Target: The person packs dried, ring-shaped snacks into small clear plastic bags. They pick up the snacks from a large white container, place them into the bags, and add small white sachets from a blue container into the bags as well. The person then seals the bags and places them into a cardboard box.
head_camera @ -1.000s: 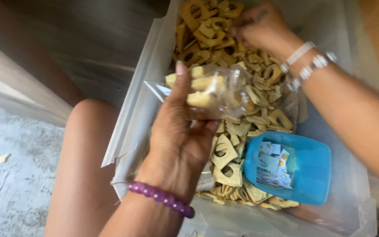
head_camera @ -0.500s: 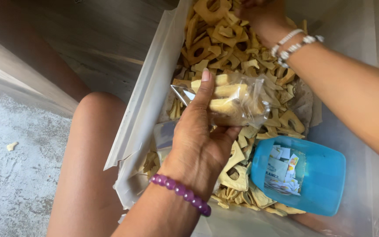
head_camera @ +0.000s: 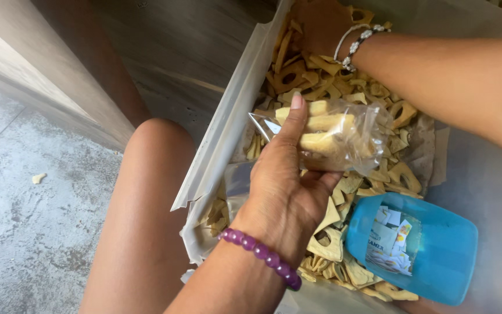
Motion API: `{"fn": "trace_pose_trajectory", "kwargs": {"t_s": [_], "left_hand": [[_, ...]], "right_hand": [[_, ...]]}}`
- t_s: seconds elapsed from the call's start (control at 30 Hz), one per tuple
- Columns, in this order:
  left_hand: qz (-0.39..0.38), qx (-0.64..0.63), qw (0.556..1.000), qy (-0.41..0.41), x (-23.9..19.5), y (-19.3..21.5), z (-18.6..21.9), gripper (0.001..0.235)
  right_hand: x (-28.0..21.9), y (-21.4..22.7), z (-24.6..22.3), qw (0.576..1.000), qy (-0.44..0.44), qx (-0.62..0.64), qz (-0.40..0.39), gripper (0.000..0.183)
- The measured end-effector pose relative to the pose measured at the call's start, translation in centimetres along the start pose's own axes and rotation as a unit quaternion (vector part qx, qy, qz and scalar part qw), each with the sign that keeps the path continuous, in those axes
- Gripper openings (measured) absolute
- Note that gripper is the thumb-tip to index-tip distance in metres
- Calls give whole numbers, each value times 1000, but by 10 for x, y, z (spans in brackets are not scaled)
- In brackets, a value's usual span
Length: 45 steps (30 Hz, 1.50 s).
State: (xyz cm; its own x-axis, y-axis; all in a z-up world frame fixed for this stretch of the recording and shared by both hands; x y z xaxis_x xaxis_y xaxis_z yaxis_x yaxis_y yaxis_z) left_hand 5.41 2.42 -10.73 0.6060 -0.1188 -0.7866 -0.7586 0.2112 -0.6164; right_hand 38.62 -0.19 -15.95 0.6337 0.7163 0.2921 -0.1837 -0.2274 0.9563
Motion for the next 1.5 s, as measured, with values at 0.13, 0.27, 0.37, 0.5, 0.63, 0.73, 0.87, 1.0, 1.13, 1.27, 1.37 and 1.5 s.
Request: {"fn": "trace_pose_trajectory", "kwargs": {"t_s": [0.13,0.27,0.37,0.5,0.63,0.73,0.87,1.0,1.13,1.27,1.37,1.5], "left_hand": [[-9,-13,1000,-5,10,-2,4,55],[-50,-13,999,-7,23,0,1,56],[-64,-5,998,9,29,1,-5,56],[-44,7,999,17,21,-3,-13,57],[-44,-35,998,21,5,-12,-13,60],[-47,-59,997,29,-6,-15,-11,64],[-84,-79,992,48,-16,-20,-11,69],[-78,-93,991,65,-25,-20,-15,70],[-97,-95,989,64,-34,-19,-17,71],[-107,-118,984,83,-44,-21,-23,73],[-113,-112,984,82,-51,-22,-21,77],[-101,-80,991,44,-52,-19,-16,81]], "right_hand": [[-15,5,34,984,-166,64,-15,27],[-72,41,87,850,-362,376,79,22],[-141,99,68,698,-371,599,128,28],[-219,167,2,786,-473,353,184,27],[-251,210,-43,692,-340,602,208,28],[-266,234,-61,641,-355,636,242,30],[-273,263,-87,699,-303,589,268,16],[-272,291,-116,762,-241,545,255,28],[-275,324,-154,787,-174,509,302,19],[-274,338,-197,885,-128,331,300,21],[-271,348,-213,927,-141,221,267,24],[-268,362,-220,956,-125,116,237,23]]}}
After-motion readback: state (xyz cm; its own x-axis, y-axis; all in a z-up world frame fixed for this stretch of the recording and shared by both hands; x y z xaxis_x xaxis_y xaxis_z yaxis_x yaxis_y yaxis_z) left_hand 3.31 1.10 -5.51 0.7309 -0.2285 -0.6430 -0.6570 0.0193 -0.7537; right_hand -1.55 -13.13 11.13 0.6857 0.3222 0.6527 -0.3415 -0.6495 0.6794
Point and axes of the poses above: each hand's wrist, its own x-axis towards the middle knuckle, its own y-axis out of the back of the hand, z = x × y, the point moved 5 cm from there along x, towards the middle knuckle, and after that the axes turned 5 degrees about z, right-handed, at the moved point
